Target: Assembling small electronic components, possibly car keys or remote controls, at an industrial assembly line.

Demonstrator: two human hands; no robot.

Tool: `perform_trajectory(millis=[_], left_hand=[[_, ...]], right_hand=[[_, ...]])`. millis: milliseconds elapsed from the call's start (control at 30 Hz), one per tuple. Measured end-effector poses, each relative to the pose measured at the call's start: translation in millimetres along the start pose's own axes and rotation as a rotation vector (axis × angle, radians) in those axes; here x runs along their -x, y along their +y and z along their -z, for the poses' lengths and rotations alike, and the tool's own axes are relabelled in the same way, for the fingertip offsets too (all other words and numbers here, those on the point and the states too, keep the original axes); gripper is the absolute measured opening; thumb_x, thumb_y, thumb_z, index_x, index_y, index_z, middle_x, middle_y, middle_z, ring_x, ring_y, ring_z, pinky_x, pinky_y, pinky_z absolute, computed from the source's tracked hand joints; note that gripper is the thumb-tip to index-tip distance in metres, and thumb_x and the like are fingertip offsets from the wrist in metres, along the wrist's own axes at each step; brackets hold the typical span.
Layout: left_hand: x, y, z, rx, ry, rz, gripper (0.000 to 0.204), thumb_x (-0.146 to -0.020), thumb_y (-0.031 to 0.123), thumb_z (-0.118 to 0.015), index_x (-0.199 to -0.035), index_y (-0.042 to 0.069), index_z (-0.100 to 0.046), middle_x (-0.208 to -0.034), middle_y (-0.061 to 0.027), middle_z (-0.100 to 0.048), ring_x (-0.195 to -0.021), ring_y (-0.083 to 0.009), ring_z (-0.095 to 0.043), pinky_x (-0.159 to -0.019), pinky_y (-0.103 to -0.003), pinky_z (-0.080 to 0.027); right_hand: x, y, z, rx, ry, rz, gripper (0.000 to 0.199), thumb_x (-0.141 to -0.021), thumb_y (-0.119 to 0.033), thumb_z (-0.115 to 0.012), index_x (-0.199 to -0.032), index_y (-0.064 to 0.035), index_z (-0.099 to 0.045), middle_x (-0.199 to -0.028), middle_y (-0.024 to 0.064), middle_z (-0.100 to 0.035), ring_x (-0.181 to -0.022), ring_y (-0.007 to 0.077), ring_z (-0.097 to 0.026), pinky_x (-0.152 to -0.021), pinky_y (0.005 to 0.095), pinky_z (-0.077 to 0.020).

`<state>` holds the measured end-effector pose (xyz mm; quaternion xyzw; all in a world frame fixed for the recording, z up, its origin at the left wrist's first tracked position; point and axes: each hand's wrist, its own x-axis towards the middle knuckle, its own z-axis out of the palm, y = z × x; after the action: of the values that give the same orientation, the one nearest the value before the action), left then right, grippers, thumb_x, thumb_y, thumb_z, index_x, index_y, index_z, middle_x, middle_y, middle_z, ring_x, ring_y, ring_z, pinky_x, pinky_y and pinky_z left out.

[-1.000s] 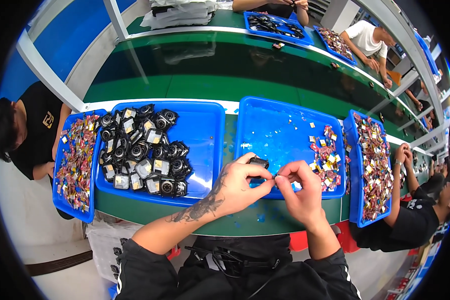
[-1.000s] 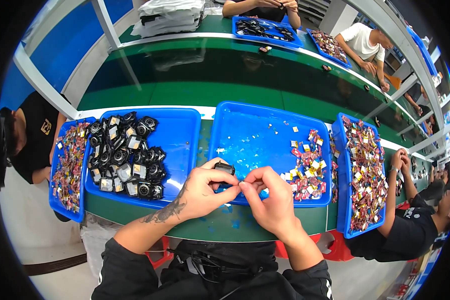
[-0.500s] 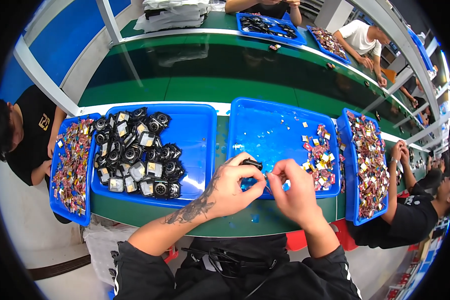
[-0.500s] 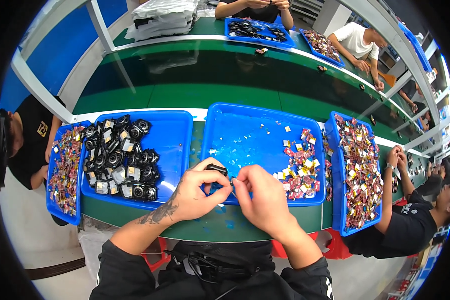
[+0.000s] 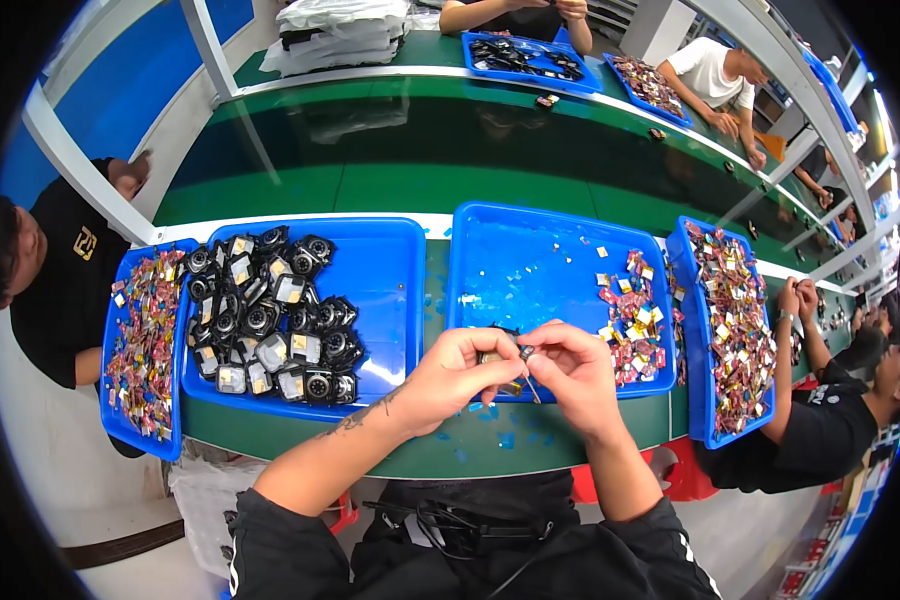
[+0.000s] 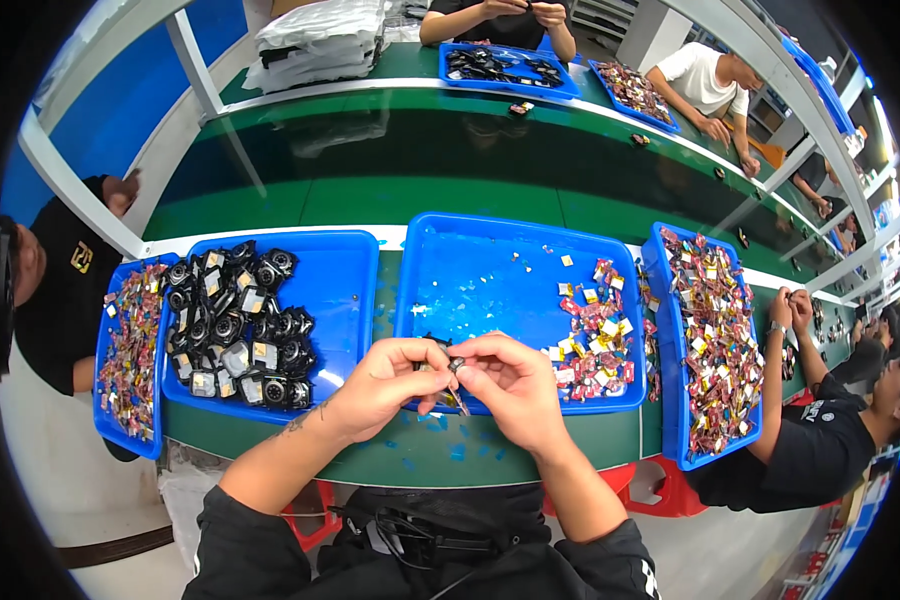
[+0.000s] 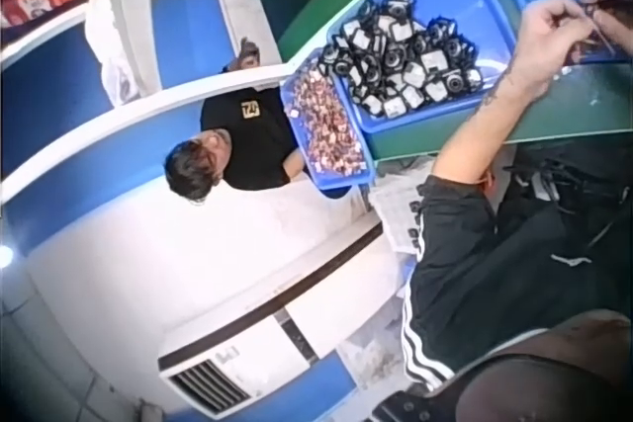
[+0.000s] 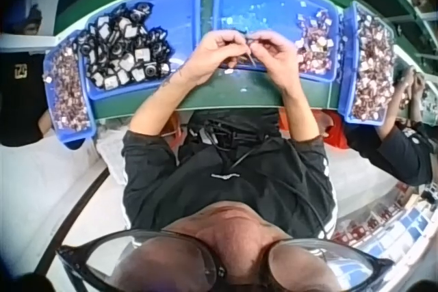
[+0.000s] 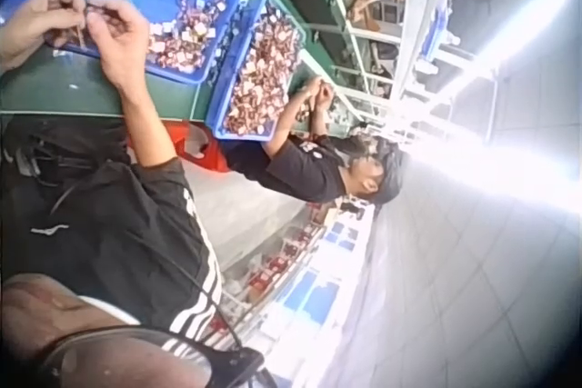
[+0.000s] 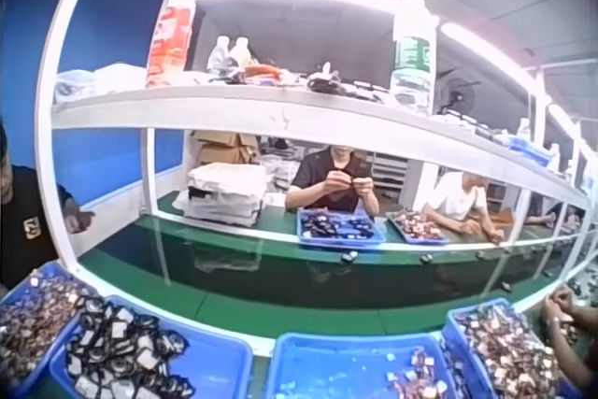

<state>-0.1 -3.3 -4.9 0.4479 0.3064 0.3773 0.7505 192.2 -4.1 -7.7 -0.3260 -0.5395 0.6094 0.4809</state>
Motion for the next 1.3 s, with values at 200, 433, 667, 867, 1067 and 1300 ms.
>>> perform_trajectory(millis=[200,433,667,867,1067,1300], left_hand=[[-1,10,-3,0.060,0.233,-0.191,0.032,-0.093,0.006,-0.057,-0.124,0.004,-0.051,-0.093,-0.0049,-0.063,-0.072,-0.0068,-0.054,-0.061,-0.022,-0.046],[-1,15,6,0.341,0.420,-0.220,0.015,-0.091,0.001,-0.060,-0.102,0.004,-0.052,-0.101,-0.0110,-0.064,-0.090,-0.0169,-0.064,-0.077,-0.028,-0.054],[-2,14,6,0.226,0.439,-0.209,0.029,-0.090,0.002,-0.063,-0.118,-0.002,-0.057,-0.100,-0.0120,-0.067,-0.086,-0.0150,-0.065,-0.078,-0.028,-0.053],[-9,7,10,0.177,0.526,-0.264,0.016,-0.091,0.005,-0.063,-0.103,-0.001,-0.055,-0.093,-0.0099,-0.067,-0.079,-0.0140,-0.065,-0.068,-0.026,-0.054],[-8,-1,2,0.088,0.538,-0.200,0.013,-0.096,0.011,-0.058,-0.101,0.006,-0.047,-0.087,-0.0040,-0.061,-0.069,-0.0070,-0.055,-0.056,-0.020,-0.044],[-8,-13,-7,-0.321,0.534,-0.490,0.014,-0.097,0.004,-0.050,-0.106,0.003,-0.039,-0.091,-0.0033,-0.048,-0.080,-0.0057,-0.049,-0.067,-0.023,-0.044]], right_hand=[[8,-15,-2,-0.126,0.194,0.179,0.010,-0.086,0.006,-0.059,-0.095,0.0024,-0.056,-0.100,0.0152,-0.061,-0.087,0.0188,-0.064,-0.073,0.0288,-0.0556],[26,-13,-7,0.447,0.366,0.127,0.013,-0.078,0.009,-0.069,-0.088,0.0045,-0.061,-0.094,0.0156,-0.068,-0.088,0.0179,-0.069,-0.075,0.0256,-0.0568],[25,-10,-8,0.690,0.441,0.232,0.012,-0.077,0.008,-0.070,-0.086,0.0037,-0.064,-0.084,0.0114,-0.070,-0.074,0.0141,-0.069,-0.068,0.0237,-0.0562],[21,-12,-15,0.546,0.531,0.254,0.015,-0.078,0.008,-0.071,-0.089,0.0040,-0.062,-0.082,0.0096,-0.068,-0.072,0.0126,-0.067,-0.066,0.0228,-0.0552],[15,-15,-35,0.178,0.443,0.160,0.012,-0.080,0.007,-0.069,-0.088,0.0025,-0.063,-0.088,0.0110,-0.067,-0.082,0.0155,-0.067,-0.070,0.0254,-0.0551],[2,-22,-55,0.812,0.111,0.396,0.017,-0.071,0.007,-0.073,-0.084,-0.0002,-0.065,-0.082,0.0110,-0.067,-0.078,0.0255,-0.068,-0.067,0.0314,-0.0536]])
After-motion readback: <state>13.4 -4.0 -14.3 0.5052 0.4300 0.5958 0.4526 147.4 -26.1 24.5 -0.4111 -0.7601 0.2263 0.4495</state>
